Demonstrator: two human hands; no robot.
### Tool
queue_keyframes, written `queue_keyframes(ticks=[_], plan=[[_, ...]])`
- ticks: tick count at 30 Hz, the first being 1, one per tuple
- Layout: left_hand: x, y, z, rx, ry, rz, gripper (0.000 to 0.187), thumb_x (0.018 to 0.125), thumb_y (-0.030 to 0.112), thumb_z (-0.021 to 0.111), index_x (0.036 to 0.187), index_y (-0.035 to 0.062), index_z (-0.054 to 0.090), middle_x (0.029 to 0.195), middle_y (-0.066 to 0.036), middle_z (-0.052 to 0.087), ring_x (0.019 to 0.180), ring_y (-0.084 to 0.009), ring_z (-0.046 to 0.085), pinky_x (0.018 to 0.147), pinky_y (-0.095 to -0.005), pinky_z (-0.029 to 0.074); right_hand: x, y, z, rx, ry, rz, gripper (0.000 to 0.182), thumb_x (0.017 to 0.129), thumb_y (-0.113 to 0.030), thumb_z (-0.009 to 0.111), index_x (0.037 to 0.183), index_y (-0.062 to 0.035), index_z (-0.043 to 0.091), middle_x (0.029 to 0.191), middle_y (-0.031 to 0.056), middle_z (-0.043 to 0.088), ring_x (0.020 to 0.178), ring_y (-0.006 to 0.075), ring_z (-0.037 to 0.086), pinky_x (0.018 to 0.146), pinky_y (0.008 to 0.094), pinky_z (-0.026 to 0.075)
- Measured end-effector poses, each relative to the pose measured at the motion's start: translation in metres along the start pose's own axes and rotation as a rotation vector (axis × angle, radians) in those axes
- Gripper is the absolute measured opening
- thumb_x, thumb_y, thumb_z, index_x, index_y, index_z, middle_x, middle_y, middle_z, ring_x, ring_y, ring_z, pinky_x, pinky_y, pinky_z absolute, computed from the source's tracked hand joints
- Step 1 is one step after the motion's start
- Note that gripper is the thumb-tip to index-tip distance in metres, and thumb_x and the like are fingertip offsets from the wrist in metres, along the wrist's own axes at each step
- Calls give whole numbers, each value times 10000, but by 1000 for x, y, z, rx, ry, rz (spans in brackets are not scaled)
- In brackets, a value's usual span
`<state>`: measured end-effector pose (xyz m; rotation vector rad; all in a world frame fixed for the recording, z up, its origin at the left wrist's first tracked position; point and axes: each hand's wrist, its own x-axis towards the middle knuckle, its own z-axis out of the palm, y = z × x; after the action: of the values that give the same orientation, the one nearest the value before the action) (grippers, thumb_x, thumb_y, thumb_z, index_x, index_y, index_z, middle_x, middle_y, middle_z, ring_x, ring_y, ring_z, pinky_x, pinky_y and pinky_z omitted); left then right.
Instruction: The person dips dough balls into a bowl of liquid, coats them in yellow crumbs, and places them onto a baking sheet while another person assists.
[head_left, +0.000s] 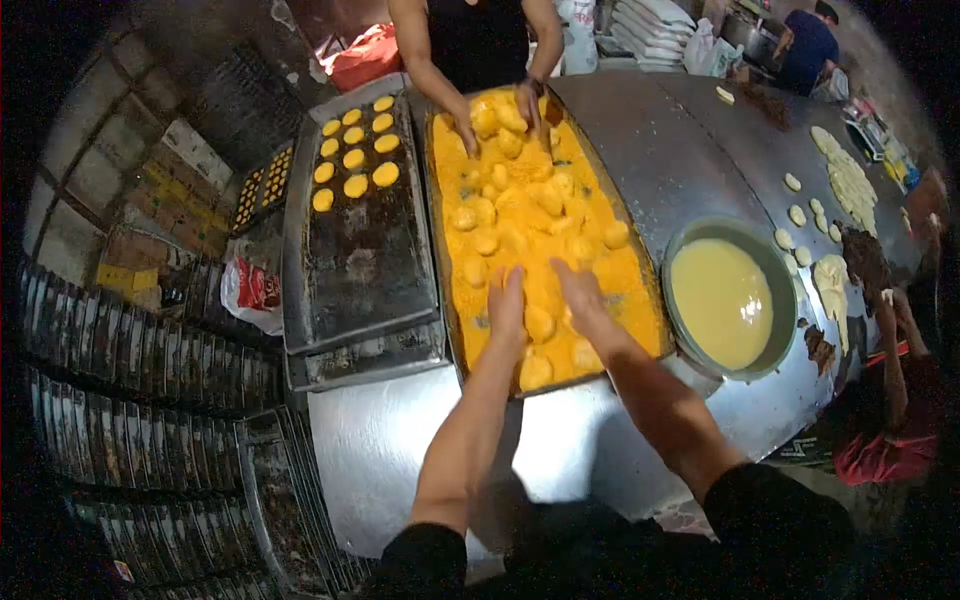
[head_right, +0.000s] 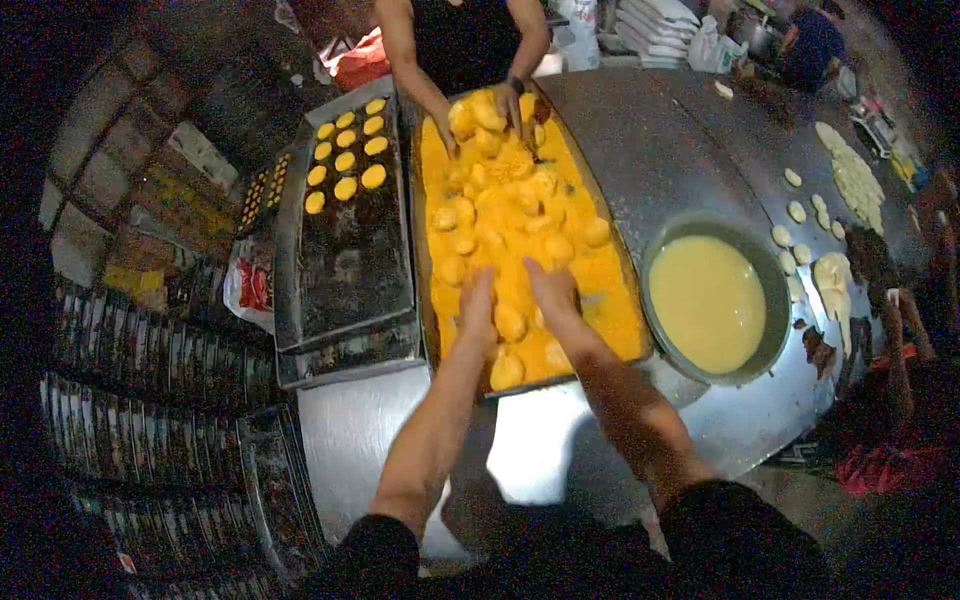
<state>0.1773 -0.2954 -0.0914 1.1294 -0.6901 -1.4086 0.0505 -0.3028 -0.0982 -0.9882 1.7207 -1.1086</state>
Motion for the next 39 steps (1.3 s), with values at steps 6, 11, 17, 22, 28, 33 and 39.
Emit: queue_keyframes(ticks=[6, 11, 17, 22, 28, 33, 39], plan=[[-4, 75, 10, -157, -318, -230, 456, 953, 340, 447, 1196, -39, 519, 1158, -144, 592, 998, -243, 592, 870, -335, 457, 8, -70, -58, 377, -343, 204, 388, 945, -322, 493, 1170, -12, 552, 1057, 100, 621, 941, 206, 607, 764, 365, 509], [-88, 43, -45, 274, -38, -308, 301, 890, 231, 489, 1076, 11, 575, 951, -103, 602, 872, -215, 582, 719, -326, 461, -59, 13, -82, -449, -322, 68, 449, 887, -304, 578, 1195, 21, 543, 1074, 170, 611, 973, 246, 600, 818, 360, 483], [-74, 20, 23, -128, 154, -198, 224, 896, 223, 527, 1029, 46, 556, 942, -62, 574, 852, -187, 567, 736, -327, 494, -76, -16, -2, 119, 0, 54, 433, 862, -270, 593, 1179, 23, 562, 1060, 162, 625, 971, 261, 583, 884, 366, 445], [-58, 80, 7, 65, -52, -39, 393, 944, 261, 462, 1221, -17, 470, 1115, -109, 558, 1009, -213, 532, 848, -339, 436, -18, -72, -69, -20, -65, -132, 416, 937, -312, 461, 1039, 59, 616, 972, 182, 669, 944, 314, 617, 832, 394, 449], [3, 28, -41, 243, 253, 133, 481, 962, 319, 432, 1296, -27, 415, 1226, -121, 517, 1065, -211, 529, 884, -338, 421, 55, -27, -62, 25, 181, -68, 520, 957, -407, 394, 1280, -13, 497, 1289, 217, 510, 1204, 355, 464, 982, 405, 355], [68, 25, -15, -148, -11, 56, 497, 954, 413, 427, 1304, 60, 434, 1224, -87, 523, 1093, -227, 537, 882, -371, 460, 138, 11, -31, 301, -61, -32, 578, 959, -433, 406, 1333, 7, 418, 1298, 138, 487, 1134, 266, 492, 941, 372, 400], [87, 36, 12, -357, -121, -260, 531, 942, 456, 422, 1328, 91, 420, 1304, -96, 505, 1149, -292, 523, 938, -452, 457, 98, -56, -10, 716, -294, 63, 564, 955, -451, 389, 1352, -51, 412, 1365, 131, 454, 1155, 267, 518, 982, 376, 415]])
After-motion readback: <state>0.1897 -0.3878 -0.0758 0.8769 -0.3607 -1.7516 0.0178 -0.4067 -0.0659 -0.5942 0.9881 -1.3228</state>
